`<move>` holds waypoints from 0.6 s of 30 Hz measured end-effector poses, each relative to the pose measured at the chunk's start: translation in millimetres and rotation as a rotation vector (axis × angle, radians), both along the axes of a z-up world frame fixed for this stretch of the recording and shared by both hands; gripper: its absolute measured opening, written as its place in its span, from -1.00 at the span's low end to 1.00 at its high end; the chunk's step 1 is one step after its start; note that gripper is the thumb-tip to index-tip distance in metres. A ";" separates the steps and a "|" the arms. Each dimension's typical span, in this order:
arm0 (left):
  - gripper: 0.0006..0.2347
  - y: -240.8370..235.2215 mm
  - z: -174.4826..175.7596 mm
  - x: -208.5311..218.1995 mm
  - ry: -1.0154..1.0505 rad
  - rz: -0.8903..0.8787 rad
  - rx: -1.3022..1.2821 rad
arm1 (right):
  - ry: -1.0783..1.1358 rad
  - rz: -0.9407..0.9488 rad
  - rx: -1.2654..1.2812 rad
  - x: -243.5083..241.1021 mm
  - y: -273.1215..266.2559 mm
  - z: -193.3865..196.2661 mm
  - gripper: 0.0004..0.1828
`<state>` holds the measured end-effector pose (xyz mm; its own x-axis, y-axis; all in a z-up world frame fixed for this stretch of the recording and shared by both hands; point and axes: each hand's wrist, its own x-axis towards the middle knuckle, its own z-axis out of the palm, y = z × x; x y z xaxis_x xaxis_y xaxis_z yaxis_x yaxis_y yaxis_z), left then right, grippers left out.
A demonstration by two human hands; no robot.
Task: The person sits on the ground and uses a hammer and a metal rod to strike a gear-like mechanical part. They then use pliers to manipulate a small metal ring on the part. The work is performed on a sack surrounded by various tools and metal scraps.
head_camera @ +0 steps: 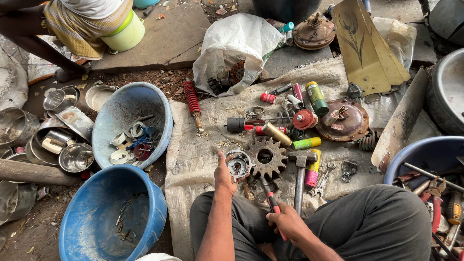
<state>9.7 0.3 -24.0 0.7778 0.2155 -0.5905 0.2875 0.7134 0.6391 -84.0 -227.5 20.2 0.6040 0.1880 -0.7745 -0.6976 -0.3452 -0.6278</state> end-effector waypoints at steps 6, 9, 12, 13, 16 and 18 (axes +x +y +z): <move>-0.54 -2.8 -0.2 -1.2 -0.062 -0.025 -0.048 | -0.514 0.631 -0.604 1.4 8.2 6.6 -0.46; -0.57 -7.1 4.3 -1.5 -0.075 -0.054 0.006 | -0.378 0.700 -0.604 0.9 9.2 4.2 -0.47; -0.59 -9.4 7.1 -2.0 -0.122 -0.066 0.017 | -0.459 0.677 -0.555 1.3 8.7 2.0 -0.39; -0.60 -9.8 7.1 -2.4 -0.143 -0.069 0.012 | -0.474 0.673 -0.553 1.5 8.1 1.6 -0.41; -0.63 -10.8 5.5 -3.2 -0.150 -0.060 0.023 | -0.486 0.649 -0.541 -1.0 6.3 2.8 -0.44; -0.64 -11.5 4.4 -3.8 -0.176 -0.055 0.041 | -0.463 0.639 -0.529 -0.6 5.8 5.7 -0.44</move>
<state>5.9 -11.2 -19.6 0.8796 0.1910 -0.4357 0.2065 0.6719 0.7113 -84.6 -221.7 25.9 0.7764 0.2823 -0.5635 0.0008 -0.8945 -0.4471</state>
